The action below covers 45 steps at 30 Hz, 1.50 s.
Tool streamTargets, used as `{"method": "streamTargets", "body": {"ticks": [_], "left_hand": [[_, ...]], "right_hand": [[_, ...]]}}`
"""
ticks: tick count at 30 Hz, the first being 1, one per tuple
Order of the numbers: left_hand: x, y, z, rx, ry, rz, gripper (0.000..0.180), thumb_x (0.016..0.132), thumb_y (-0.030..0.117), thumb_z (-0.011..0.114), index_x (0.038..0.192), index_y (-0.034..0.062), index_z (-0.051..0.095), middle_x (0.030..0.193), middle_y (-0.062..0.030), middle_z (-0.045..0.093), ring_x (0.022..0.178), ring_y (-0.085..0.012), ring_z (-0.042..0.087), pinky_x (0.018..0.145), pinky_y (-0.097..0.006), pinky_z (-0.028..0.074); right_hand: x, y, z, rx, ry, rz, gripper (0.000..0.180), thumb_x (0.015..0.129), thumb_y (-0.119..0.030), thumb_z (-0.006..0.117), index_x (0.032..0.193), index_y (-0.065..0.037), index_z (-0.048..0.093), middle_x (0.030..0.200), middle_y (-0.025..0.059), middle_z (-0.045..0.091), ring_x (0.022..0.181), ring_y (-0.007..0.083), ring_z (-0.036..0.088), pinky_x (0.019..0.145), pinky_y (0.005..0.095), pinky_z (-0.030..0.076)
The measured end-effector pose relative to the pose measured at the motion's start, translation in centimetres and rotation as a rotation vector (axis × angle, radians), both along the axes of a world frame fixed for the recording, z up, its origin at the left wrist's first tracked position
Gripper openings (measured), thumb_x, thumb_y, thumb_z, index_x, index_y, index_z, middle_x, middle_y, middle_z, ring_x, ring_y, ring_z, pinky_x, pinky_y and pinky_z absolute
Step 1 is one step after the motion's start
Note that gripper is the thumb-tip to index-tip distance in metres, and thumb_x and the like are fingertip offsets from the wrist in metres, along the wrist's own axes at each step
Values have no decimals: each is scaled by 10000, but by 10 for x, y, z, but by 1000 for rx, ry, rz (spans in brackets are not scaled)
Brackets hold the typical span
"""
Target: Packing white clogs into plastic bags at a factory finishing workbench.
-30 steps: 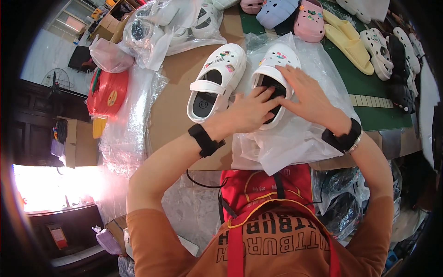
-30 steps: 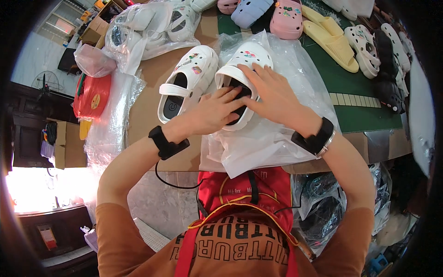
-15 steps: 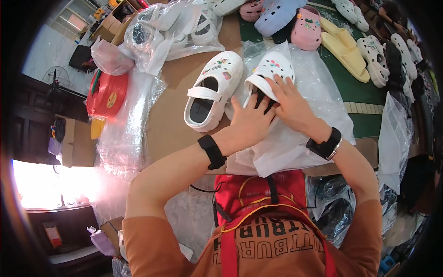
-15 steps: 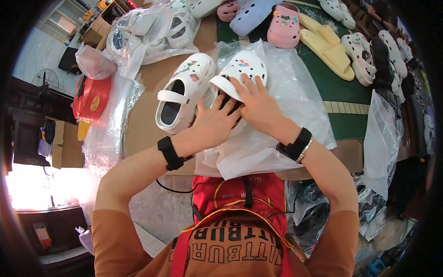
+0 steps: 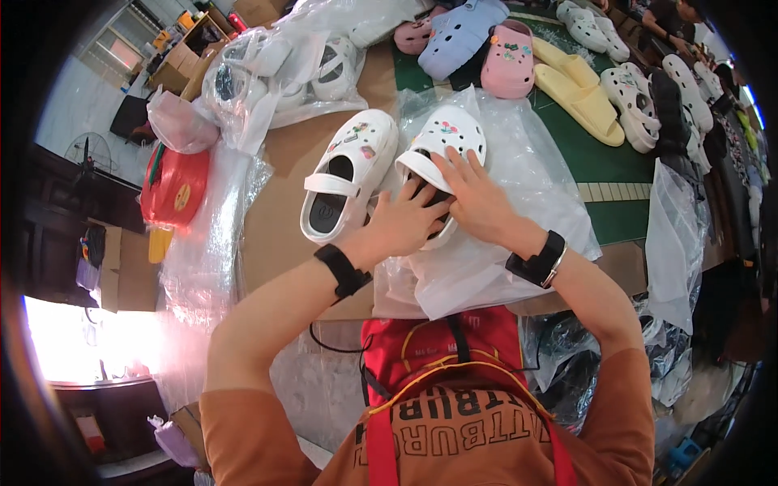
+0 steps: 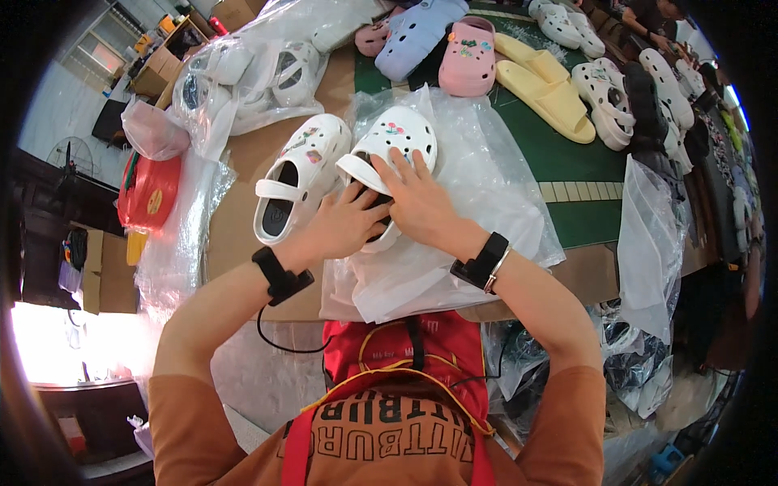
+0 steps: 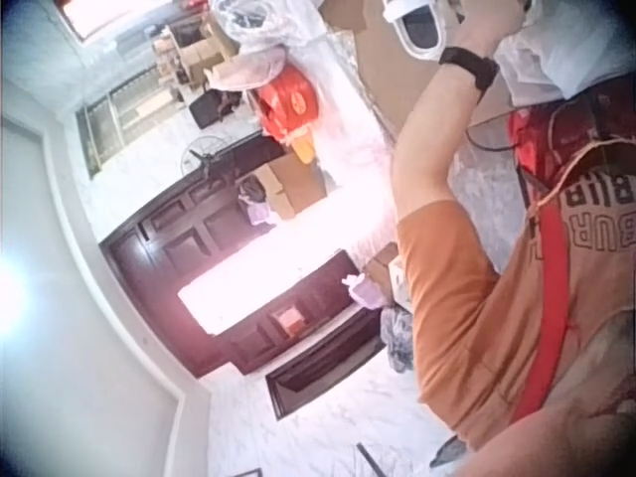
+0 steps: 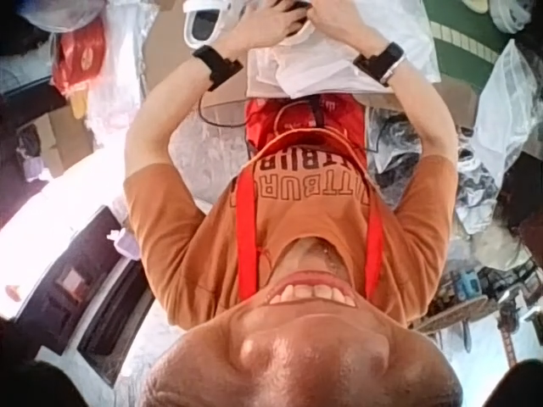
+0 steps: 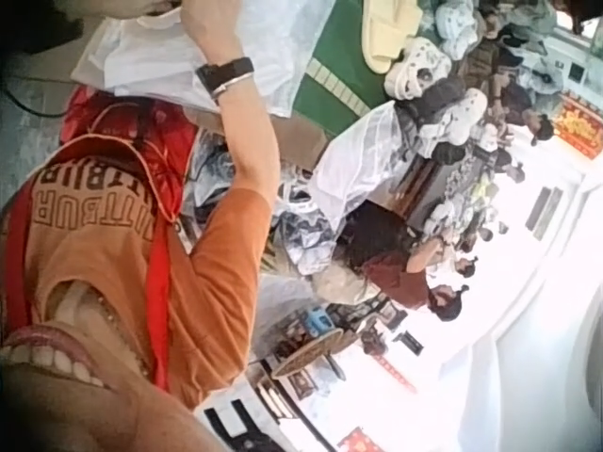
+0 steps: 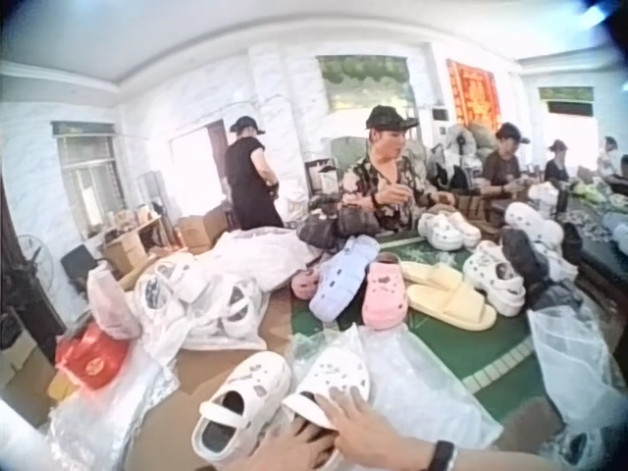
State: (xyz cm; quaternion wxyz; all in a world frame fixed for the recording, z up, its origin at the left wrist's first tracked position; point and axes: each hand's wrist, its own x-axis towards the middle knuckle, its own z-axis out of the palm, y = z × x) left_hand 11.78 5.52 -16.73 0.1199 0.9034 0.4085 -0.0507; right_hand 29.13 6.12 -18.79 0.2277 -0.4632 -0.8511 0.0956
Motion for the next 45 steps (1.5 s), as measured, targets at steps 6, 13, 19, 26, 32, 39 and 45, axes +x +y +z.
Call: {"method": "streamTargets", "body": {"ticks": [6, 13, 19, 26, 32, 39, 45], "left_hand": [[4, 4, -10, 108, 40, -19, 486, 851, 340, 486, 1310, 202, 412, 1392, -115, 291, 1313, -317, 187, 922, -637, 275], [-17, 32, -1, -294, -233, -323, 522, 834, 184, 515, 1324, 89, 362, 1383, -173, 253, 1301, -361, 175, 1065, -438, 193], [-17, 27, 1, -91, -219, -387, 563, 787, 226, 599, 1296, 105, 390, 1335, -182, 317, 1279, -330, 271, 1028, -433, 295], [-18, 19, 20, -123, 28, -360, 582, 817, 244, 579, 1333, 103, 349, 1364, -109, 312, 1298, -272, 251, 1040, -474, 244], [-21, 5, 8, 77, -50, -265, 572, 812, 289, 593, 1325, 168, 369, 1334, -43, 367, 1282, -221, 291, 994, -548, 259], [-15, 1, 10, 68, -19, -147, 578, 784, 308, 622, 1308, 211, 400, 1312, -14, 397, 1273, -194, 293, 912, -567, 324], [-22, 11, 7, -38, -150, -151, 545, 770, 294, 628, 1271, 187, 441, 1312, -22, 391, 1252, -212, 303, 845, -545, 358]], "right_hand": [[1, 2, 7, -100, -30, -35, 688, 730, -40, 518, 1367, -136, 276, 1368, 188, 315, 1233, 465, 301, 951, 463, 395], [7, 3, 9, -107, -64, -4, 724, 724, -48, 555, 1373, -146, 249, 1373, 174, 312, 1239, 455, 300, 910, 451, 435], [10, 4, 5, -52, -30, 42, 741, 718, -55, 579, 1373, -148, 243, 1387, 157, 290, 1242, 431, 310, 860, 447, 470], [9, 1, 10, -57, -24, 40, 749, 703, -33, 581, 1370, -137, 256, 1378, 159, 298, 1227, 446, 319, 855, 438, 470], [7, 2, 6, 5, -3, 59, 753, 690, -15, 581, 1367, -129, 271, 1367, 172, 312, 1217, 458, 328, 848, 434, 471], [6, 4, 6, -8, -33, 65, 758, 678, -8, 584, 1364, -125, 286, 1360, 178, 328, 1212, 458, 340, 845, 429, 474], [8, 5, 8, 30, -38, 70, 758, 674, -11, 581, 1363, -122, 286, 1354, 188, 332, 1202, 454, 359, 836, 422, 481]]}}
